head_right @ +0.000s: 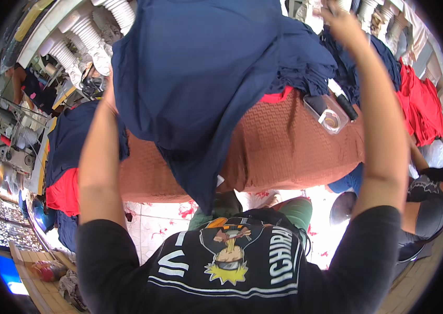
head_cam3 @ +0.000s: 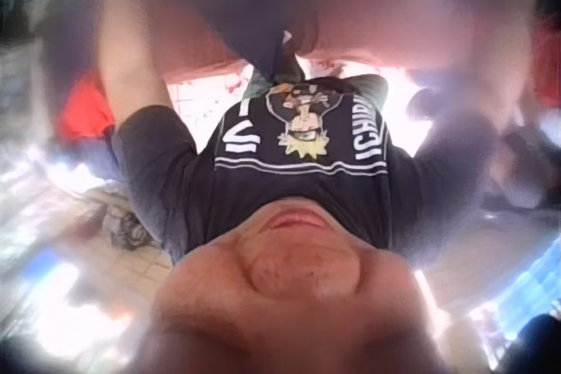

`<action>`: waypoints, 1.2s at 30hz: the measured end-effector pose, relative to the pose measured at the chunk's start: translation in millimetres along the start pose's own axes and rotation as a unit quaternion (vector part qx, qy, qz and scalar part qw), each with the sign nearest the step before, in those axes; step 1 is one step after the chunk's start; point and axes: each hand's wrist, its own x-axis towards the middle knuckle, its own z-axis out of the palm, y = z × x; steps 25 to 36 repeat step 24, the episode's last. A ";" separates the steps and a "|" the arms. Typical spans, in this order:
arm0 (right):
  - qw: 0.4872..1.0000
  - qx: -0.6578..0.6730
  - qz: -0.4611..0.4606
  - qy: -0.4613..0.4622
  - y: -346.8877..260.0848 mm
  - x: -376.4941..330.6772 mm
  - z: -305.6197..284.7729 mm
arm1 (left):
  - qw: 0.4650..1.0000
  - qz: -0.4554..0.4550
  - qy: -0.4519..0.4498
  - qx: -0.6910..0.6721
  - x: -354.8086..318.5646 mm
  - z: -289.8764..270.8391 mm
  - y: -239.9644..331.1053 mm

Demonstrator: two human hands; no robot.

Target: The person cleans dark shirts by hand using small shears to remove loose threads from the neckline and labels.

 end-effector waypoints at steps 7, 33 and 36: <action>0.735 0.432 0.431 -0.296 43.3 -189.8 139.0 | 0.973 -0.156 -0.036 -0.166 -54.3 7.8 -158.1; 0.895 0.392 0.208 0.034 -43.8 -127.3 9.9 | 0.974 0.167 0.150 -0.014 -115.4 -21.8 97.6; 0.895 0.392 0.208 0.034 -43.8 -127.3 9.9 | 0.974 0.167 0.150 -0.014 -115.4 -21.8 97.6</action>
